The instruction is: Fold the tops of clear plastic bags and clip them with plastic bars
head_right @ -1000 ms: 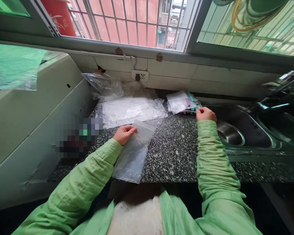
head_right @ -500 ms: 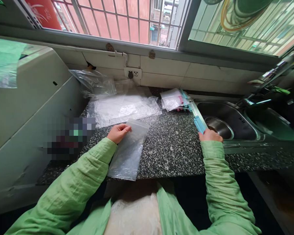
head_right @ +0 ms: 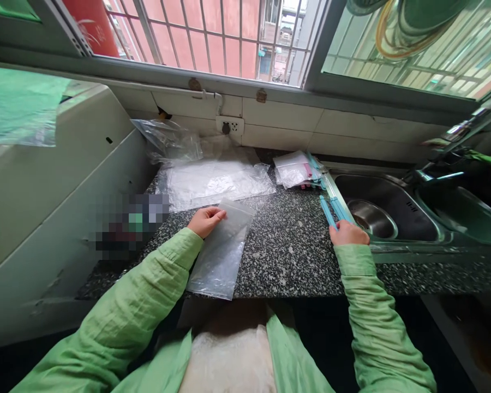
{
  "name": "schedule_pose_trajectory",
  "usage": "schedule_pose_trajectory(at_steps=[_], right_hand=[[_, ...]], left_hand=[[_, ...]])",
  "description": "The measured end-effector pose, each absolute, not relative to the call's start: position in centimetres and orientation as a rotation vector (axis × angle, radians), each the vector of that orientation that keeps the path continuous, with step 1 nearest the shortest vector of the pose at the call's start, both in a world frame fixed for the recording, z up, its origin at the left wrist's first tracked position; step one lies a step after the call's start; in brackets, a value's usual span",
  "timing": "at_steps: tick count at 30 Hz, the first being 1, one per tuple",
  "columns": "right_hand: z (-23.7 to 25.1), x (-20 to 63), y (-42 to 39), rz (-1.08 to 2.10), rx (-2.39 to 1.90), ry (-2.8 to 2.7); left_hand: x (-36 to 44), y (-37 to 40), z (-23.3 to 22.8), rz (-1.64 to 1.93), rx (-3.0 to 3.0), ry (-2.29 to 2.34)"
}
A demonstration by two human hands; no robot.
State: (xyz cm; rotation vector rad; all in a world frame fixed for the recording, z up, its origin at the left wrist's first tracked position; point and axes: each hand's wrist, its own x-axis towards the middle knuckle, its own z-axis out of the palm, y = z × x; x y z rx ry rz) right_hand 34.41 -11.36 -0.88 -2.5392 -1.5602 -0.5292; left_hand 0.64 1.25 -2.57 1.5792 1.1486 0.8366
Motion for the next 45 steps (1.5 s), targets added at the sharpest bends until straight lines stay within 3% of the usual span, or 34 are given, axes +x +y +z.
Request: schedule_pose_trajectory(at_steps=[7, 12, 24, 45], right_hand=[[0.9, 27.1, -6.5, -0.372, -1.467, -2.045], [0.5, 21.8, -3.8, -0.153, -1.126, -2.093], [-4.0, 21.3, -1.3, 0.212, -1.106, -2.049], [-5.0, 21.1, -1.9, -0.296, -1.195, -2.122]], left_hand=[[0.8, 1.5, -3.3, 0.798, 1.383, 1.082], [0.7, 1.4, -3.0, 0.760, 1.347, 1.053], [0.6, 2.1, -4.2, 0.760, 1.368, 0.942], [0.8, 1.9, -3.0, 0.796, 1.246, 1.046]])
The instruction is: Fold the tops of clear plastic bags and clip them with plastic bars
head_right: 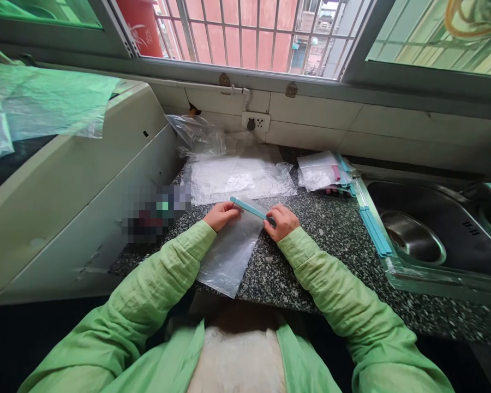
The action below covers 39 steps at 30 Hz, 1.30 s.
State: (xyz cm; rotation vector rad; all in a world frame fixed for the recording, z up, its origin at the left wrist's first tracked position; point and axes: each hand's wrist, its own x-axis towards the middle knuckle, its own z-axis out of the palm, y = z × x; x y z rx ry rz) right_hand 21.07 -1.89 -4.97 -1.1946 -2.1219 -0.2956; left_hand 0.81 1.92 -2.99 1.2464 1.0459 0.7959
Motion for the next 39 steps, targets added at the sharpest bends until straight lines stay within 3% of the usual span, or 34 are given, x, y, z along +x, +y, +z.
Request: schedule_pose_trajectory(at_steps=[11, 39], right_hand=[[-5.4, 20.9, -1.8, -0.454, -1.131, -2.235], [-3.7, 19.7, -2.0, -0.514, -1.026, -2.206]], left_hand=[[0.4, 2.0, -3.3, 0.886, 1.312, 0.964], [0.9, 1.1, -2.5, 0.921, 1.437, 1.058]])
